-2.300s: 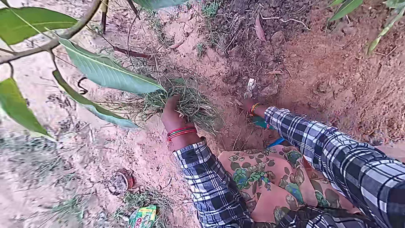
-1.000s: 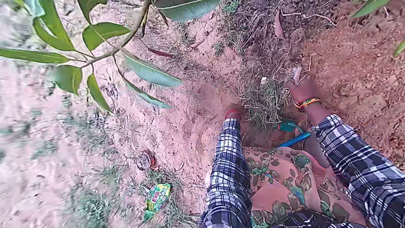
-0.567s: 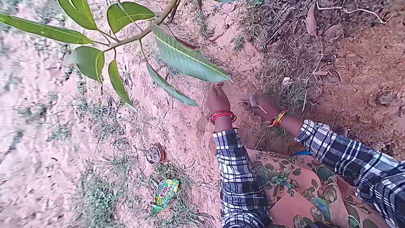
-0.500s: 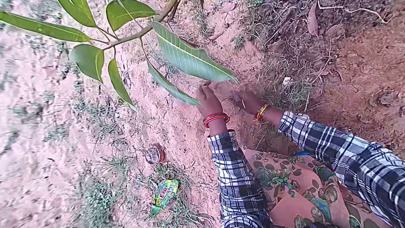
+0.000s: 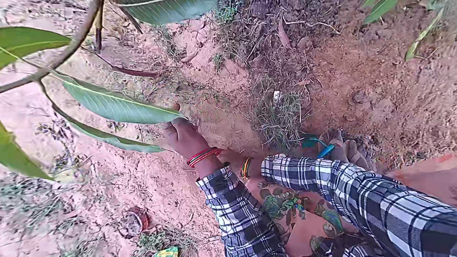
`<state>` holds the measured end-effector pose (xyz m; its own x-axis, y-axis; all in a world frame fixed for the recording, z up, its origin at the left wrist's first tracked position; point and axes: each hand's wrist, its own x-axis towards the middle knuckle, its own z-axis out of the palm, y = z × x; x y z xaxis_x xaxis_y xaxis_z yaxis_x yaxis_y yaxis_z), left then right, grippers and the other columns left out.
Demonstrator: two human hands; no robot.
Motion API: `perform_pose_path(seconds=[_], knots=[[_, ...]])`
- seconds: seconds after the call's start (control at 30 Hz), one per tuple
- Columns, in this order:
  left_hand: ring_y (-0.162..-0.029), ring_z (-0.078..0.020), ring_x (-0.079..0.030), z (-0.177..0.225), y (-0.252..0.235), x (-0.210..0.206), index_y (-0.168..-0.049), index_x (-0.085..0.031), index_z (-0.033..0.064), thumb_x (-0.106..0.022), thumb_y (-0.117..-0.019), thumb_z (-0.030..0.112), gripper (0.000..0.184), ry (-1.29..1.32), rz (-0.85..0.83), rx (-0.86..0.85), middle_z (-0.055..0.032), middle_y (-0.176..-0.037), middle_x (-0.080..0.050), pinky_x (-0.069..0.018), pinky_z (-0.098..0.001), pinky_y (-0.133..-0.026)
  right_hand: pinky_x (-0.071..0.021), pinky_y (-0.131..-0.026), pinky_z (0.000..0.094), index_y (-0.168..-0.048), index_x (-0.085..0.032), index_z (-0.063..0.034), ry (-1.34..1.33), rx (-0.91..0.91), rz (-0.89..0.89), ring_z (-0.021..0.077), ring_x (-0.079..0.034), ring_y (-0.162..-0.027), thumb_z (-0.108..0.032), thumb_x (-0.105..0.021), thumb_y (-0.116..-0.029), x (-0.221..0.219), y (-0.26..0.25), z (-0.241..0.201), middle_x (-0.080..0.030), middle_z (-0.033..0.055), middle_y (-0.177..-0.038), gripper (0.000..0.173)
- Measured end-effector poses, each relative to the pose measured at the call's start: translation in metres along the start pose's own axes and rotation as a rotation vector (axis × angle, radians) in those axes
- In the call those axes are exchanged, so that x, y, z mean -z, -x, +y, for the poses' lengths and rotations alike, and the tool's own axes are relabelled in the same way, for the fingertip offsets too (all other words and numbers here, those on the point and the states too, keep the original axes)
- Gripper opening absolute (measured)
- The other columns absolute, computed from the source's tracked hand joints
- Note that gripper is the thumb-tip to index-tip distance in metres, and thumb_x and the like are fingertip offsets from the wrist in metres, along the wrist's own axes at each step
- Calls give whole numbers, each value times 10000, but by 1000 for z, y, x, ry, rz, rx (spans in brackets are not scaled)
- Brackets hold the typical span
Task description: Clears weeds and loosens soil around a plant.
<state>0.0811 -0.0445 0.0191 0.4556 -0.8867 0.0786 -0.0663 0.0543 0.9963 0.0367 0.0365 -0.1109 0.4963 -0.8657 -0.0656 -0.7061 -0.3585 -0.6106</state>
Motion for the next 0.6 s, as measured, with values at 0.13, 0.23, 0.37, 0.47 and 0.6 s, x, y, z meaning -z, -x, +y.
perform_pose_path(seconds=[0.13, 0.23, 0.37, 0.47, 0.6], knots=[[-557, 13, -483, -6, 5, -6, -1163, -625, 83, -365, -1123, 178, 280, 44, -94, 72, 111, -728, -513, -442, -156, -548, -476, -1083, 486, -1244, -688, 47, -285, -57, 81, 401, -611, -1236, 55, -675, -897, 78, 24, 38, -648, 262, -1291, 347], [-558, 24, -467, -16, 11, -16, -1202, -637, 93, -386, -1121, 204, 287, -29, -189, 164, 112, -751, -497, -431, -143, -555, -488, -1076, 490, -1218, -690, 33, -266, -392, 286, 344, -628, -1236, -31, -704, -928, 142, 61, 63, -659, 218, -1298, 297], [-641, -54, -488, -34, 33, -49, -1264, -652, 74, -441, -1114, 241, 308, -329, -402, 269, 1, -883, -567, -436, -238, -618, -499, -1024, 532, -1213, -666, 90, -221, -600, 621, 402, -649, -1150, -121, -707, -949, 184, 123, 147, -665, 281, -1222, 340], [-1141, -347, -637, -63, 45, -74, -1497, -478, 39, -506, -1092, 256, 460, -565, -675, 375, -241, -1341, -617, -494, -542, -984, -461, -1037, 657, -1396, -579, 24, -235, -935, 366, 475, -613, -1221, -162, -711, -950, 208, 150, 192, -632, 314, -1297, 501], [-1321, -482, -539, -81, 77, -96, -1627, -160, 13, -610, -1041, 404, 836, -902, -885, 402, -322, -1400, -566, -404, -639, -1103, -438, -1028, 685, -1201, -650, 124, -155, -1060, -52, 505, -594, -1225, -443, -653, -1007, 193, 150, 204, -629, 360, -1243, 599]])
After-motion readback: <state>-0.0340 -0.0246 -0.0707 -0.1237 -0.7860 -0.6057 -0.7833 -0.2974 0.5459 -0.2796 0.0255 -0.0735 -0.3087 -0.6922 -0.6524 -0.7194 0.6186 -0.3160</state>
